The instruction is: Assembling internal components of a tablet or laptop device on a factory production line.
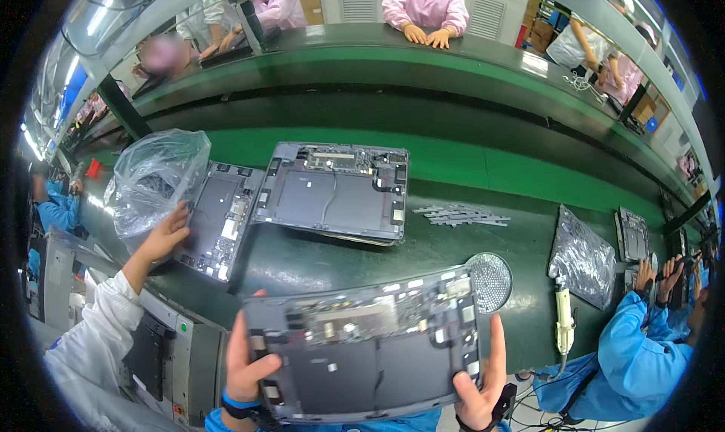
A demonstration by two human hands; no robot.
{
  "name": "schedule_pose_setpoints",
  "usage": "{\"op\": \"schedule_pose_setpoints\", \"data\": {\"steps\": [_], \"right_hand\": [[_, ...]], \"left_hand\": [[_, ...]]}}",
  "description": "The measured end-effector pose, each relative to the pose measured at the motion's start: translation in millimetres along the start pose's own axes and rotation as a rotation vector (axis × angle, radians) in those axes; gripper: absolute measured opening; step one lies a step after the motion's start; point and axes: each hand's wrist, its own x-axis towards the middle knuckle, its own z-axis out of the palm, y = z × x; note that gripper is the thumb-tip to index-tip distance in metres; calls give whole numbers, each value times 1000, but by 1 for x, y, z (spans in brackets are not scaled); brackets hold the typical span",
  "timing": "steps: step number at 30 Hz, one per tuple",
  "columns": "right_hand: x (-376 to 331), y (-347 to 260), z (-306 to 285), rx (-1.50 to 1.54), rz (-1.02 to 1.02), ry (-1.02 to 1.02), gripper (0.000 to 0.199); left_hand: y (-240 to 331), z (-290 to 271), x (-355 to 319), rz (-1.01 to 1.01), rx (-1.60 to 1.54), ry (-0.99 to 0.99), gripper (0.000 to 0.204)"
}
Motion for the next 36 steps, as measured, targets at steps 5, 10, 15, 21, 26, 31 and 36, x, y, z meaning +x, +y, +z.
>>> {"op": "schedule_pose_setpoints", "data": {"steps": [5, 10, 15, 21, 26, 31, 36], "right_hand": [[-46, 27, -50, -454, -271, -123, 56], [-43, 20, -26, -322, -172, -165, 52], [-39, 13, -17, -264, -113, -153, 51], [-31, 14, -22, -328, -163, -215, 51], [14, -11, 4, -596, -385, -525, 71], [15, -63, 56, -1115, -630, -675, 69], [4, -65, 101, -1200, -646, -663, 71]], "left_hand": [[-6, -17, -27, 34, -114, 159, 98], [-8, -21, -31, 67, -191, 239, 99], [-5, -18, -26, 53, -188, 247, 98], [-11, -26, -18, 136, -228, 209, 97], [22, -13, 21, 298, -275, 199, 95], [19, -22, -12, 301, -383, 304, 93], [12, -55, -39, 378, -408, 374, 92]]}}
